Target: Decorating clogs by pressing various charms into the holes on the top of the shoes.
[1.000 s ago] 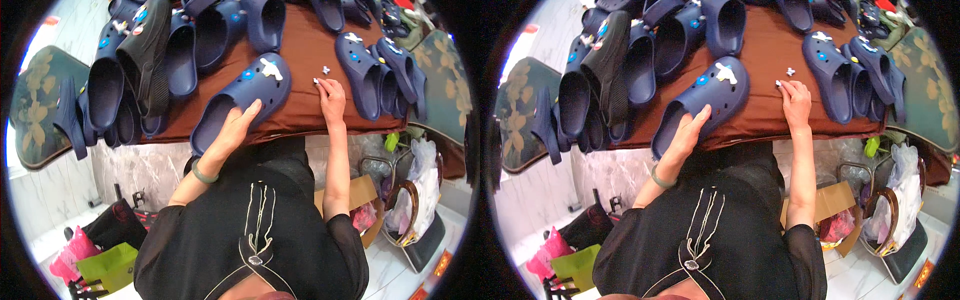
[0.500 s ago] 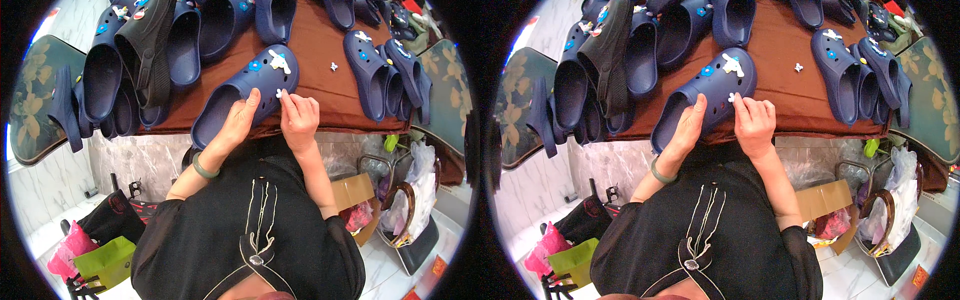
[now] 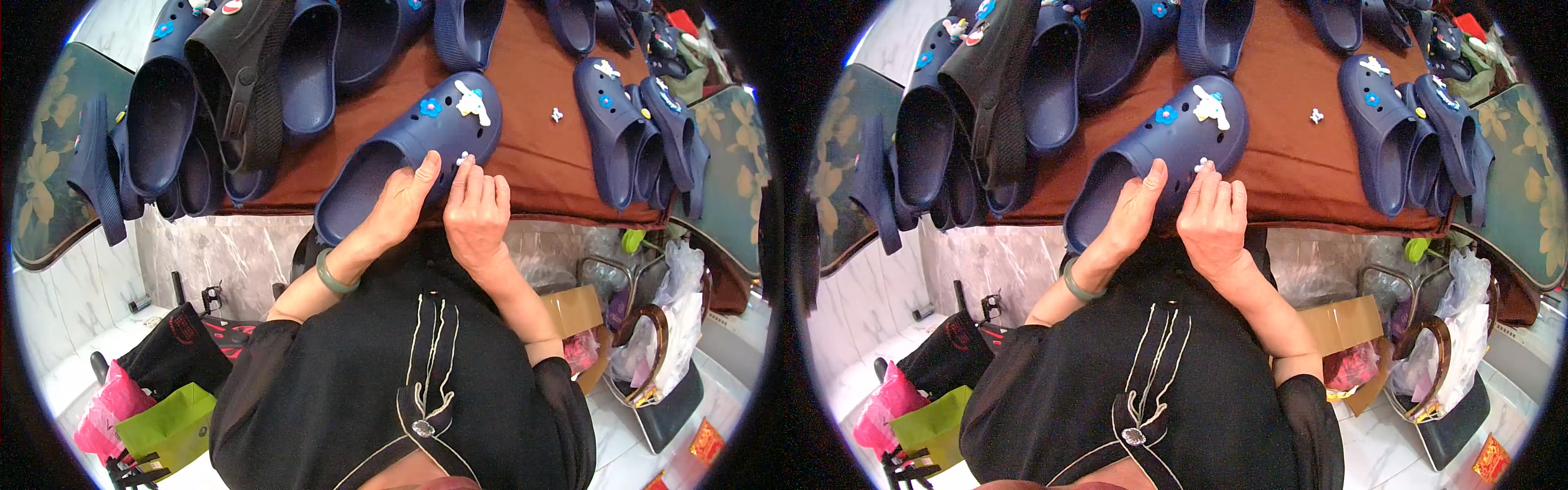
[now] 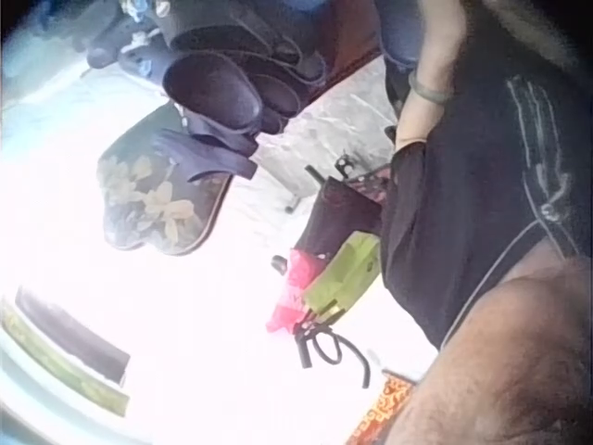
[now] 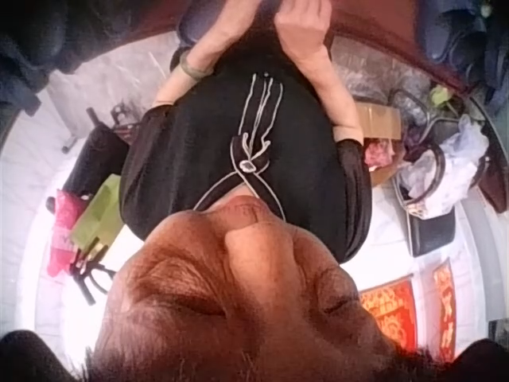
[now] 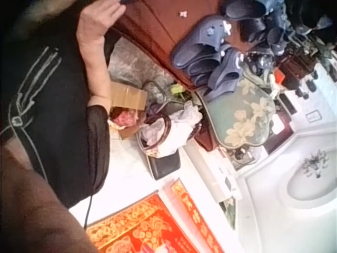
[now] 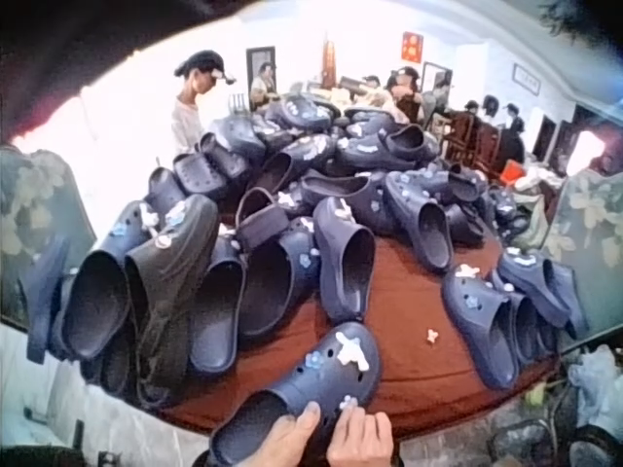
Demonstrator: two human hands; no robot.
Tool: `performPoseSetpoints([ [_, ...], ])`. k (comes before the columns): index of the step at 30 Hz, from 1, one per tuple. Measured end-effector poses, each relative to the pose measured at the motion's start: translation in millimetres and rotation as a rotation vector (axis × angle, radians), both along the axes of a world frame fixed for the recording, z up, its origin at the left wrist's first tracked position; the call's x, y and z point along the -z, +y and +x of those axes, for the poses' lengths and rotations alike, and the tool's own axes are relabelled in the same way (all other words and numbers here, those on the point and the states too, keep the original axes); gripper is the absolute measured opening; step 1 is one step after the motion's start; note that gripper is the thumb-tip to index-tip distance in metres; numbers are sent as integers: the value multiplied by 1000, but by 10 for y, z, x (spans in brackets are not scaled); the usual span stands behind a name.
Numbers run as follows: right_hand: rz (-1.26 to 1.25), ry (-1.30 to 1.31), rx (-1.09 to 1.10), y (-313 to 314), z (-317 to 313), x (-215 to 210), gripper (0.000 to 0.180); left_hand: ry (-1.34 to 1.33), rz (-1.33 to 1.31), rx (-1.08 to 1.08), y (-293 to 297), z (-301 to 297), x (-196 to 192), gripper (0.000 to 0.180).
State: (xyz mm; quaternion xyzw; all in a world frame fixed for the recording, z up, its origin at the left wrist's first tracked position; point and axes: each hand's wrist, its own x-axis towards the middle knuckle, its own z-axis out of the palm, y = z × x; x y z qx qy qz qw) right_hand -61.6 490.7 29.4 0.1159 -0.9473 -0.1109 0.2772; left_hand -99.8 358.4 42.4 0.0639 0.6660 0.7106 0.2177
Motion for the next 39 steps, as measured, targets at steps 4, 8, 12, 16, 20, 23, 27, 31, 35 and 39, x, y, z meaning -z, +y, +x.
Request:
performPoseSetpoints([
  [4, -12, -21, -4, 7, -8, -7, 35, -47, 85, -87, 72, 11, -58, 58],
  [8, -14, -18, -15, 45, 15, 21, 37, -93, 113, -107, 91, 2, 21, 58],
  [12, -197, -37, -51, 156, 43, 21, 39, -114, -42, 53, -15, -58, 112, 57],
  [16, -804, -86, -284, 479, -55, 110, 30, -72, 156, -50, 65, 3, 88, 58],
  [20, -719, 85, 38, 1182, -376, 251, 25, -88, -118, -103, 30, -32, 139, 62],
  [23, -589, 98, 200, 1565, -726, 261, 31, -36, -144, -155, 64, 17, 13, 64],
  [27, -610, 130, 239, 1868, -1001, 676, 9, -116, 40, -208, 98, -4, 159, 58],
  [31, -687, 115, 166, 1730, -851, 552, 8, -117, 72, -232, 81, -2, 239, 58],
  [35, -1091, 173, -27, 1436, -486, 313, 13, -91, 74, -192, 116, 9, 170, 58],
  [39, -911, 280, -255, 803, -81, 96, 16, 40, 29, -124, 36, -15, 124, 52],
])
